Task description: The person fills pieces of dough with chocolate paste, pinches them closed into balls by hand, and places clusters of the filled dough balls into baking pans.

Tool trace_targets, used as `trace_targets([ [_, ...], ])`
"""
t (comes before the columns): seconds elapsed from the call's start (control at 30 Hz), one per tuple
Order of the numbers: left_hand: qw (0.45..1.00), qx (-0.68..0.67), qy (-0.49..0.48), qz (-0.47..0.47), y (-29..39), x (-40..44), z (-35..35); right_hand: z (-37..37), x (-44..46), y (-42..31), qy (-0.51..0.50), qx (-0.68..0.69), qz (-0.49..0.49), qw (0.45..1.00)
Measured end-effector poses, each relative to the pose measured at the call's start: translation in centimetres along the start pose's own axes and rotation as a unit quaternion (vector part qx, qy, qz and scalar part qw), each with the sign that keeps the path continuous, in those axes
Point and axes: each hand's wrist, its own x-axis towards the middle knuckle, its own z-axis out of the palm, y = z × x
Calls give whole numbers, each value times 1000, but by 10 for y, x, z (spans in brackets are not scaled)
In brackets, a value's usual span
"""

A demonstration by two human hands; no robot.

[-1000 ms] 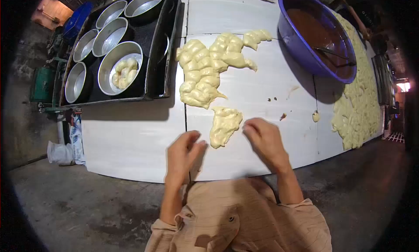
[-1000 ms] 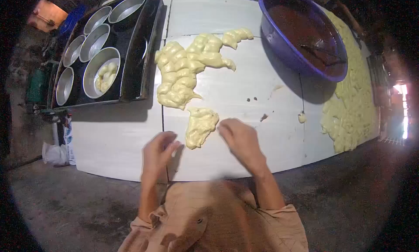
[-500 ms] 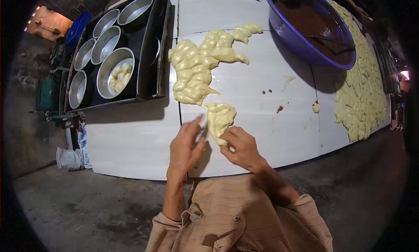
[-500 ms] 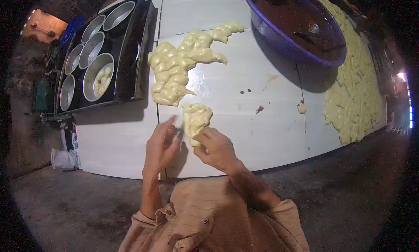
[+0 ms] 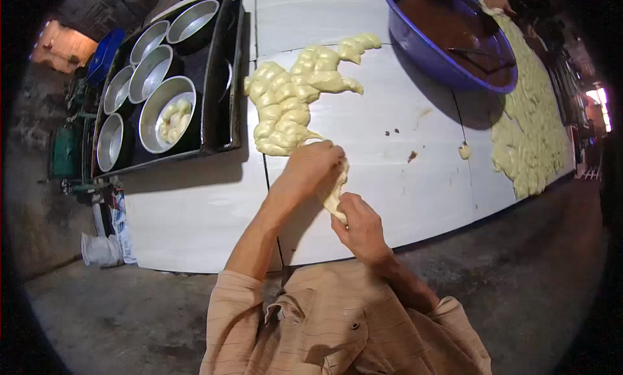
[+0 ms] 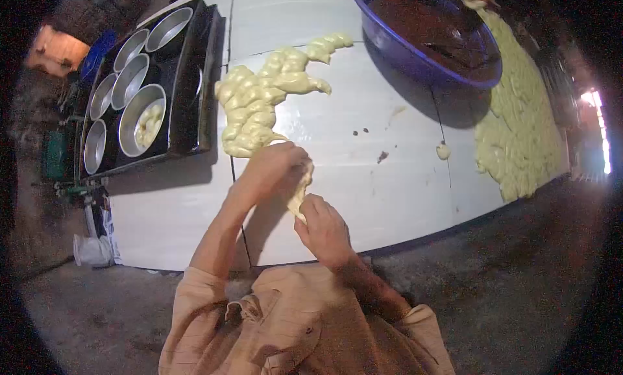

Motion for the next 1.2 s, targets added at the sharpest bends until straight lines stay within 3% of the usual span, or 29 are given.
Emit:
trace_targets([
  [0.1, 994, -69, 82, -22, 4, -22, -10, -24, 0, 1, -56, 114, 77, 989],
  [0.17, 962, -172, 47, -205, 32, -51, -43, -40, -1, 5, -19, 125, 25, 992],
  [0.23, 921, -267, 108, -261, 31, -83, -40, -64, 7, 6, -11, 130, -7, 991],
  [0.27, 886, -334, 139, -290, 29, -95, -35, -70, 9, 12, -48, 136, 1, 990],
  [0.37, 872, -300, 202, -331, 2, -116, 3, -67, 23, 19, -120, 83, -11, 989],
  [0.4, 831, -355, 174, -392, 8, -116, 3, -66, 25, 20, -174, 47, -18, 983],
  [0.43, 884, -259, 171, -351, 1, -120, 9, -64, 26, 19, -169, 31, -26, 985],
  [0.5, 844, -339, 158, -383, 11, -125, 1, -58, 24, 15, -160, 0, -35, 987],
  [0.57, 922, -63, 241, -295, 15, -126, 3, -48, 24, 18, -122, -6, 9, 992],
  [0.6, 928, 81, 275, -240, 16, -125, 2, -42, 24, 23, -117, -36, 6, 993],
  [0.67, 965, 25, 202, -163, 21, -115, -4, -36, 25, 27, -109, -60, -11, 992],
  [0.73, 989, -47, 102, -95, 30, -94, -7, -36, 27, 27, -91, -10, -37, 995],
  [0.77, 994, -1, 93, -53, 30, -91, 12, -36, 29, 27, -82, 15, -49, 995],
  [0.8, 997, -31, 38, -58, 36, -83, 11, -38, 30, 27, -63, 85, -54, 993],
  [0.83, 996, -62, -19, -62, 40, -78, 9, -43, 30, 25, -106, 129, 10, 986],
  [0.9, 998, -40, 23, -51, 32, -76, 24, -56, 34, 18, -190, 260, 235, 917],
  [1.0, 997, -37, 57, -49, 32, -71, 26, -47, 35, 20, -143, 398, 199, 884],
  [1.1, 997, -14, 50, -58, 30, -70, 30, -51, 47, 11, -213, 307, 201, 905],
  [1.13, 995, -56, 44, -66, 32, -71, 27, -49, 51, 9, -187, 244, 163, 937],
  [1.2, 993, -74, 57, -67, 34, -74, 26, -49, 51, 12, -193, 264, 185, 927],
])
